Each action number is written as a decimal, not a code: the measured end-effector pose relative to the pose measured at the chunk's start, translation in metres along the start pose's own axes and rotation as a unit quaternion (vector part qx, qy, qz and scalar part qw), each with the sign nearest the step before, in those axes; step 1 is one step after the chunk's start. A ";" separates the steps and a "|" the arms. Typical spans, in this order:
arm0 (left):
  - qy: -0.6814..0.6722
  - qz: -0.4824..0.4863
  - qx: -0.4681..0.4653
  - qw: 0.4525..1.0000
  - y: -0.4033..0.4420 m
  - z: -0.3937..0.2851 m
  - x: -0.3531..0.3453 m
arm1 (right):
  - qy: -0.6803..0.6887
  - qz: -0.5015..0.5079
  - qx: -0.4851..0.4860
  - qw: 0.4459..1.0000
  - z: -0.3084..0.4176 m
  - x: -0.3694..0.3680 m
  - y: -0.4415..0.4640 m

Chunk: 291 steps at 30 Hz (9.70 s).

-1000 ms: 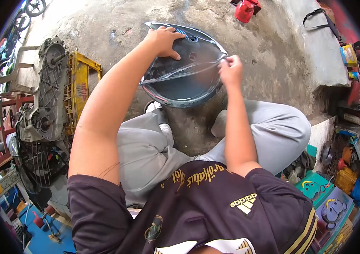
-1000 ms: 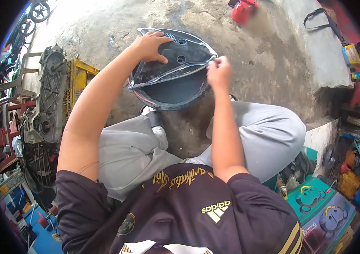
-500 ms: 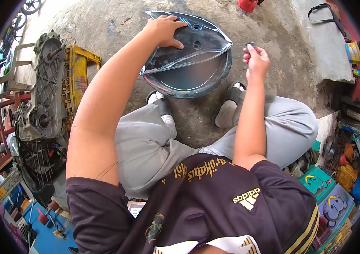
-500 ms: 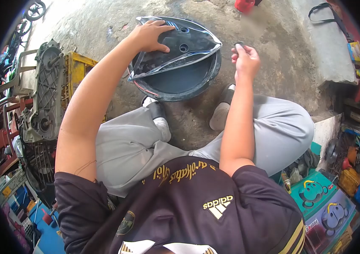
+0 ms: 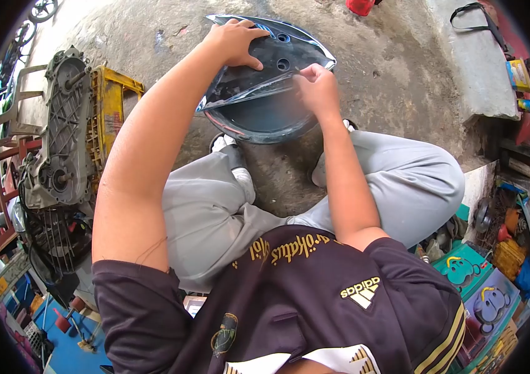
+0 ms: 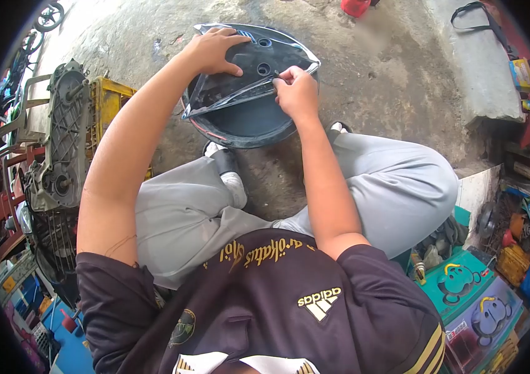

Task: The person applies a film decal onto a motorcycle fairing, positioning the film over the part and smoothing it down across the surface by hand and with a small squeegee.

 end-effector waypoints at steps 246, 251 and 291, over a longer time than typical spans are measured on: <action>0.060 0.065 -0.002 0.996 -0.021 -0.030 -0.003 | -0.156 -0.133 -0.078 0.976 -0.025 0.031 0.006; 0.042 0.041 -0.008 0.998 -0.024 -0.028 -0.004 | -0.230 -0.064 -0.031 0.971 -0.011 -0.010 -0.006; 0.025 0.021 -0.045 0.998 -0.032 -0.020 -0.002 | -0.232 -0.067 -0.104 0.965 0.000 0.022 -0.001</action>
Point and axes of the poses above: each hand's wrist, its own y-axis towards the middle knuckle, its own x-axis out of the back of the hand, z = x × y, the point moved 4 cm from there along y, towards the middle knuckle, and after that the axes turned 13 degrees about z, right-handed, at the moved point
